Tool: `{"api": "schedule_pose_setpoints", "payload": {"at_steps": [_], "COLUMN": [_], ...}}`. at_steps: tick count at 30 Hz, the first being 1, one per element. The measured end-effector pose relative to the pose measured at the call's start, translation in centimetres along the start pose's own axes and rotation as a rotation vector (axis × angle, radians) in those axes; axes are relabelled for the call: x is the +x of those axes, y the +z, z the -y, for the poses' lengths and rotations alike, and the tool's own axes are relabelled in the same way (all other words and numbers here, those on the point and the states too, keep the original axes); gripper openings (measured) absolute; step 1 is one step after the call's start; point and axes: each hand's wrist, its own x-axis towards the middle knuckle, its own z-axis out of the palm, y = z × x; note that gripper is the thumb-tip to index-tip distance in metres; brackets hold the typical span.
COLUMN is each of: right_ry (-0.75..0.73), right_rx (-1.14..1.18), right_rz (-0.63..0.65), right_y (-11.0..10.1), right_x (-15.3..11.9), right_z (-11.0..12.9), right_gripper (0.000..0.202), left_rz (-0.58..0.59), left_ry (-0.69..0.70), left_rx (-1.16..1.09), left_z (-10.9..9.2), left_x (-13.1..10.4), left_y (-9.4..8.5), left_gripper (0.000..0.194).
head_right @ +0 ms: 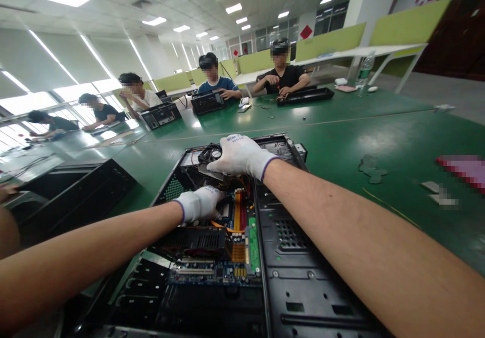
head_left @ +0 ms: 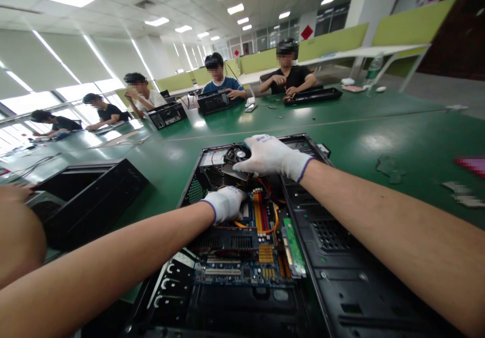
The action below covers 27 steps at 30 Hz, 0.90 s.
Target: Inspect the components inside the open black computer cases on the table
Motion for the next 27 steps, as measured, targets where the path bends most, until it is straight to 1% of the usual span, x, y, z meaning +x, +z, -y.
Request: {"api": "schedule_pose_setpoints", "payload": {"at_steps": [2,6,9,12,15,19,22,27], "right_ry": [-0.002,-0.016,-0.012,-0.012,-0.011,-0.015,-0.017,-0.017], "right_rx": [-0.002,-0.006,-0.002,0.006,0.014,0.020,0.011,-0.004], "right_rz": [-0.003,0.007,0.009,0.014,0.023,0.028,0.030,0.036], "right_y": [0.0,0.0,0.0,-0.1,-0.1,-0.1,-0.2,-0.2], "right_x": [0.1,0.1,0.1,0.1,0.1,0.1,0.0,0.0], "right_z": [0.0,0.0,0.0,0.0,0.0,-0.1,0.0,0.1], "right_gripper": [0.061,0.060,0.059,0.061,0.061,0.062,0.061,0.061], "left_rz": [-0.008,0.007,0.034,0.041,0.040,0.044,0.070,0.090], "left_ry": [0.005,-0.019,-0.042,-0.037,-0.026,-0.031,-0.039,-0.047], "left_rx": [0.005,0.012,0.014,0.016,0.021,0.024,0.024,0.033], "left_z": [0.2,0.4,0.4,0.5,0.4,0.2,-0.1,-0.4], "left_x": [0.3,0.4,0.4,0.5,0.6,0.4,0.2,-0.1], "left_y": [0.5,0.9,0.8,0.8,0.8,0.4,0.0,-0.6], "left_gripper": [0.063,0.063,0.060,0.052,0.048,0.046,0.044,0.045]}}
